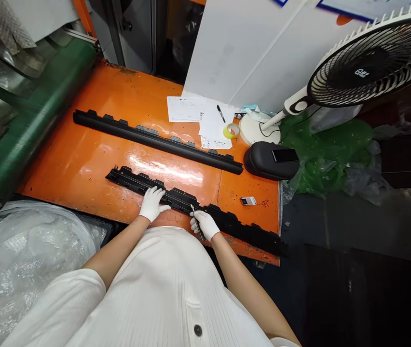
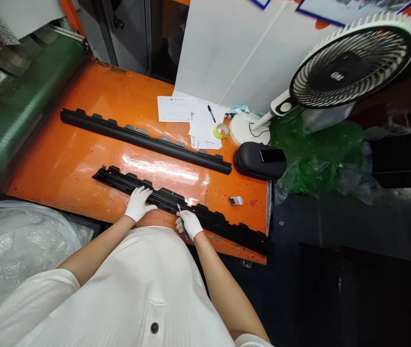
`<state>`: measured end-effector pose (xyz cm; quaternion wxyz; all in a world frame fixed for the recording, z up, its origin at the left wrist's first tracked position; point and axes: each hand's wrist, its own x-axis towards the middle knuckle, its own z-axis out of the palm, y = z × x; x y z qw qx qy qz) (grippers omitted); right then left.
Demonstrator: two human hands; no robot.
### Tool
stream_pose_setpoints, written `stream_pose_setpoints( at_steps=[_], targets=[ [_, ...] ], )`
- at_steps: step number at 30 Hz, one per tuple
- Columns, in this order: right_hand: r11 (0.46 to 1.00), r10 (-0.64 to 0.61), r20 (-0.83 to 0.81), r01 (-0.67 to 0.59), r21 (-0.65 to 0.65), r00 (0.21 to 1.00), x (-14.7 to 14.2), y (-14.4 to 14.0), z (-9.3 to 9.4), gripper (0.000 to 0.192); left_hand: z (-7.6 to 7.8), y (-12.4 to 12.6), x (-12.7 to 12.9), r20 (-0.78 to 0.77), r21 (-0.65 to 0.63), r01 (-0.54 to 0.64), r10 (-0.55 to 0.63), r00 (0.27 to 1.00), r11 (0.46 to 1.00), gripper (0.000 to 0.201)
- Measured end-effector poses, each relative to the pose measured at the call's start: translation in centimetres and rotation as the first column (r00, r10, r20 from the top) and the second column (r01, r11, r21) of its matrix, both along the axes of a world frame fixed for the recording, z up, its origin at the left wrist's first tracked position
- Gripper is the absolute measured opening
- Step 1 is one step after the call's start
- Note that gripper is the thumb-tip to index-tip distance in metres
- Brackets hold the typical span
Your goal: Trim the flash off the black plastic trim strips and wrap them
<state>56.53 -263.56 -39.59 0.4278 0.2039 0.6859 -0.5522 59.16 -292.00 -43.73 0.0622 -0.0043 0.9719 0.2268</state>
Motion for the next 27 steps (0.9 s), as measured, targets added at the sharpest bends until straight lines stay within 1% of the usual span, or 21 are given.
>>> stream_pose_setpoints(
  at_steps=[2,4,5,6,8,10,12,15,18,22,23,25,27],
  targets=[
    [0.998,0.025,0.067,-0.022,-0.052,0.997,-0.4,-1.5,0.0,0.023,0.7,-2.7,0.0,0.000,-0.067,-0.077,0.077,0.997,0.995,0.084],
    [0.995,0.060,0.126,-0.050,-0.084,0.990,-1.0,-3.5,-0.3,0.027,1.4,-6.1,0.2,0.025,-0.171,-0.167,0.174,0.984,0.971,0.096],
    [0.993,0.080,0.149,-0.066,-0.096,0.986,-1.4,-4.6,-0.5,0.029,1.6,-7.8,0.3,0.047,-0.217,-0.193,0.208,0.977,0.957,0.100],
    [0.991,0.100,0.168,-0.083,-0.105,0.981,-1.7,-5.8,-0.8,0.032,1.7,-9.4,0.3,0.072,-0.250,-0.200,0.225,0.972,0.947,0.099],
    [0.987,0.137,0.195,-0.116,-0.115,0.971,-2.2,-8.1,-1.4,0.038,1.7,-11.9,0.4,0.117,-0.271,-0.177,0.215,0.970,0.946,0.089],
    [0.981,0.173,0.218,-0.149,-0.120,0.960,-2.7,-10.1,-1.8,0.040,1.5,-13.5,0.3,0.140,-0.255,-0.151,0.191,0.972,0.955,0.076],
    [0.976,0.206,0.242,-0.179,-0.128,0.948,-3.1,-11.6,-2.0,0.038,1.1,-14.1,0.2,0.135,-0.233,-0.153,0.188,0.973,0.960,0.070],
    [0.965,0.253,0.276,-0.222,-0.139,0.927,-3.9,-12.6,-1.9,0.034,0.4,-14.5,0.1,0.112,-0.202,-0.171,0.197,0.974,0.964,0.070],
    [0.949,0.311,0.307,-0.274,-0.159,0.899,-5.2,-12.6,-1.6,0.032,-0.1,-14.8,0.1,0.093,-0.176,-0.181,0.199,0.975,0.968,0.069],
    [0.913,0.403,0.334,-0.350,-0.209,0.852,-6.7,-11.9,-1.1,0.030,-0.5,-15.2,0.2,0.082,-0.157,-0.185,0.200,0.976,0.970,0.067],
    [0.898,0.436,0.316,-0.381,-0.220,0.843,-6.9,-11.7,-1.1,0.031,-0.6,-15.2,0.2,0.081,-0.155,-0.187,0.201,0.976,0.970,0.067],
    [0.854,0.515,0.187,-0.481,-0.198,0.837,-6.9,-11.2,-1.1,0.037,-0.7,-15.3,0.1,0.081,-0.147,-0.193,0.206,0.975,0.970,0.067],
    [0.818,0.569,-0.011,-0.567,-0.097,0.822,-6.4,-10.8,-1.4,0.048,-0.8,-15.3,0.1,0.079,-0.138,-0.195,0.207,0.975,0.971,0.068]
  ],
)
